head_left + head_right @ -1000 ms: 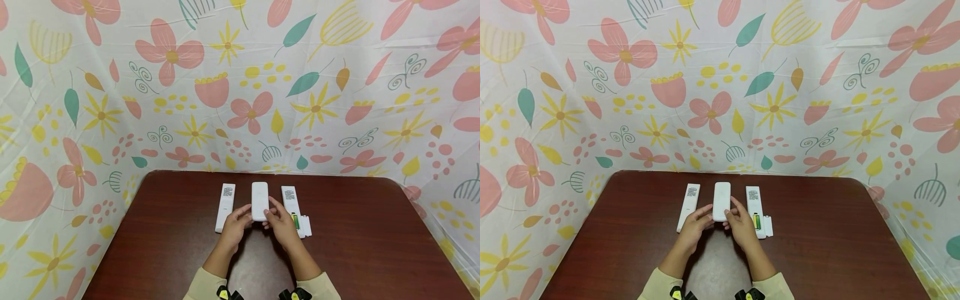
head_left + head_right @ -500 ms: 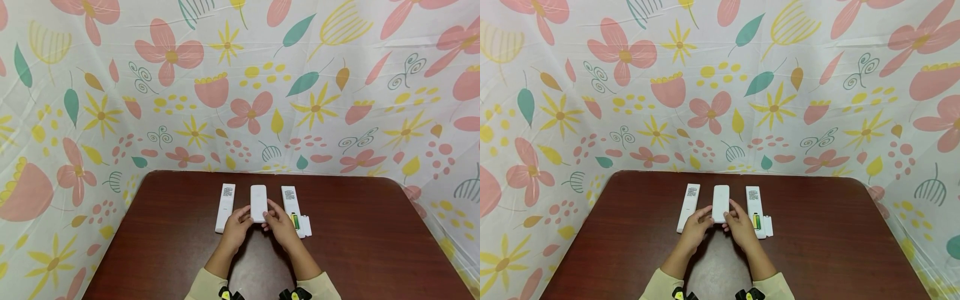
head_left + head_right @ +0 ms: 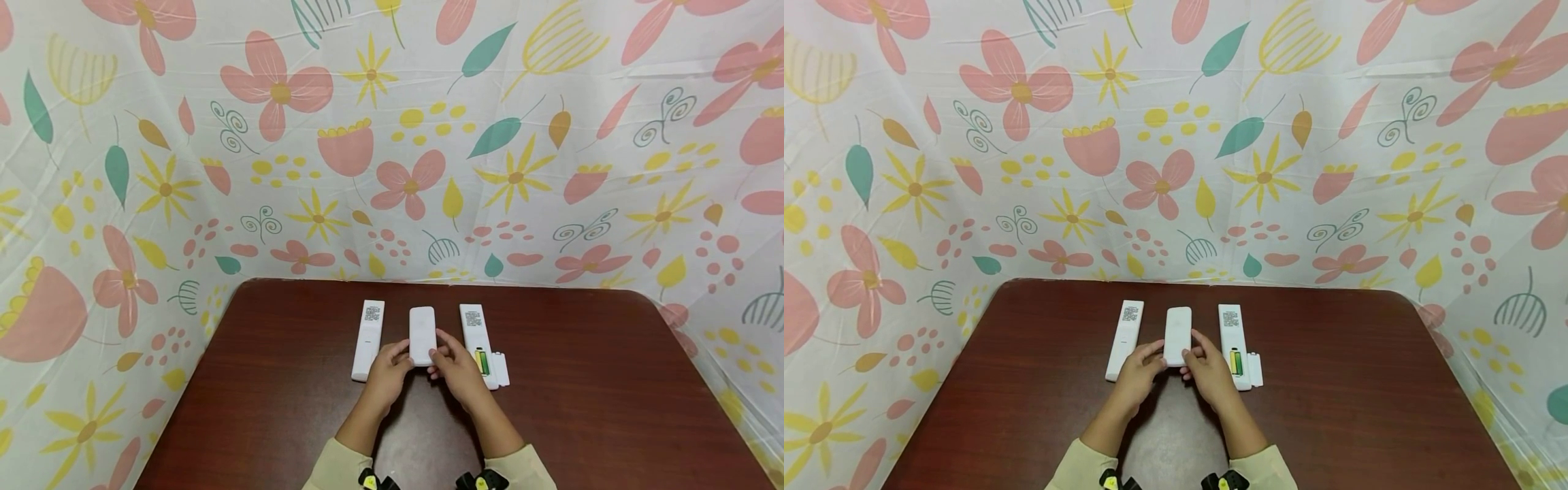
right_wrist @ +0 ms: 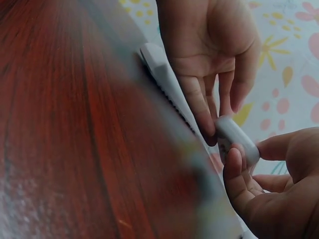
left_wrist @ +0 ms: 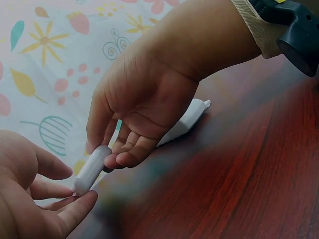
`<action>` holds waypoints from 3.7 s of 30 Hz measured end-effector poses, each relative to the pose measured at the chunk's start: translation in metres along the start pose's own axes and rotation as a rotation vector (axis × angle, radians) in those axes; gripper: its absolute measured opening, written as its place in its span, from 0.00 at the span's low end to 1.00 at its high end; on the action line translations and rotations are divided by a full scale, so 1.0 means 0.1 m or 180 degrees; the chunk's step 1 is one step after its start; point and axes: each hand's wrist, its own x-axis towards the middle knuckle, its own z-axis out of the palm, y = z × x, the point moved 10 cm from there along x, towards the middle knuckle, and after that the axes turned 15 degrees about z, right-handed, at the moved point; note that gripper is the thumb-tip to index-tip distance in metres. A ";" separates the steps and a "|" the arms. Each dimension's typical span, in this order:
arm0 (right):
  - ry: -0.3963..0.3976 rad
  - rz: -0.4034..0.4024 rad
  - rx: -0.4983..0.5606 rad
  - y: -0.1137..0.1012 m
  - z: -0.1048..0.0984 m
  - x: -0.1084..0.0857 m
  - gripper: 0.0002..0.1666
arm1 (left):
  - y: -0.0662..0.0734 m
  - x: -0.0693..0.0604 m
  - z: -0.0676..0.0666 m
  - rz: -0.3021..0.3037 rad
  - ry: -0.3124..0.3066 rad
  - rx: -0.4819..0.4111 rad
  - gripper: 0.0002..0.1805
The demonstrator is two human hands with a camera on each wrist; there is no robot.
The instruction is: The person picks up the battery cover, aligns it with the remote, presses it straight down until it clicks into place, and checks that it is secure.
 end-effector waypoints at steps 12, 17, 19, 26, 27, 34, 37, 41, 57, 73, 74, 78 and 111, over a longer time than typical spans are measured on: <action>0.0034 0.0005 -0.0138 0.04 0.01 0.00 0.32 | -0.05 -0.03 -0.01 -0.0048 -0.0021 0.0138 0.25; 0.0085 -0.0003 -0.0231 0.05 0.00 0.02 0.32 | -0.04 -0.03 0.00 -0.0050 -0.0058 0.0280 0.25; 0.0095 -0.0016 -0.0249 0.04 0.00 0.01 0.32 | -0.03 -0.03 0.00 -0.0036 -0.0073 0.0360 0.25; 0.0045 -0.0045 -0.0358 -0.17 0.05 -0.17 0.32 | -0.05 -0.03 -0.01 -0.0012 -0.0105 0.0542 0.25; 0.0067 -0.0047 -0.0380 -0.13 0.05 -0.14 0.32 | -0.05 -0.02 -0.01 -0.0009 -0.0110 0.0558 0.25; 0.0140 -0.0031 -0.0543 0.06 0.03 0.02 0.33 | -0.06 -0.03 0.00 0.0009 -0.0110 0.0660 0.25; 0.0134 -0.0063 -0.0622 0.06 0.03 0.03 0.33 | -0.05 -0.03 0.00 0.0018 -0.0107 0.0683 0.25; 0.0170 -0.0057 -0.0758 0.06 0.02 0.03 0.33 | -0.04 -0.02 -0.01 0.0050 -0.0131 0.0757 0.27; 0.0218 -0.0161 -0.0874 0.03 0.01 0.01 0.31 | -0.05 -0.02 -0.03 0.0065 -0.0087 0.0832 0.29; 0.0232 -0.0086 -0.0868 0.04 0.01 -0.01 0.33 | -0.04 -0.02 -0.05 0.0073 0.0022 0.0814 0.27; 0.0244 -0.0087 -0.0865 0.04 0.00 -0.01 0.33 | -0.04 -0.02 -0.06 0.0070 0.0052 0.0806 0.27; 0.0302 -0.0068 -0.0798 0.03 -0.01 -0.01 0.28 | 0.00 -0.01 -0.08 0.0132 0.0178 0.0717 0.24; 0.0300 -0.0248 -0.0222 -0.20 -0.13 -0.11 0.14 | 0.18 -0.01 0.07 0.0209 0.0119 -0.0213 0.22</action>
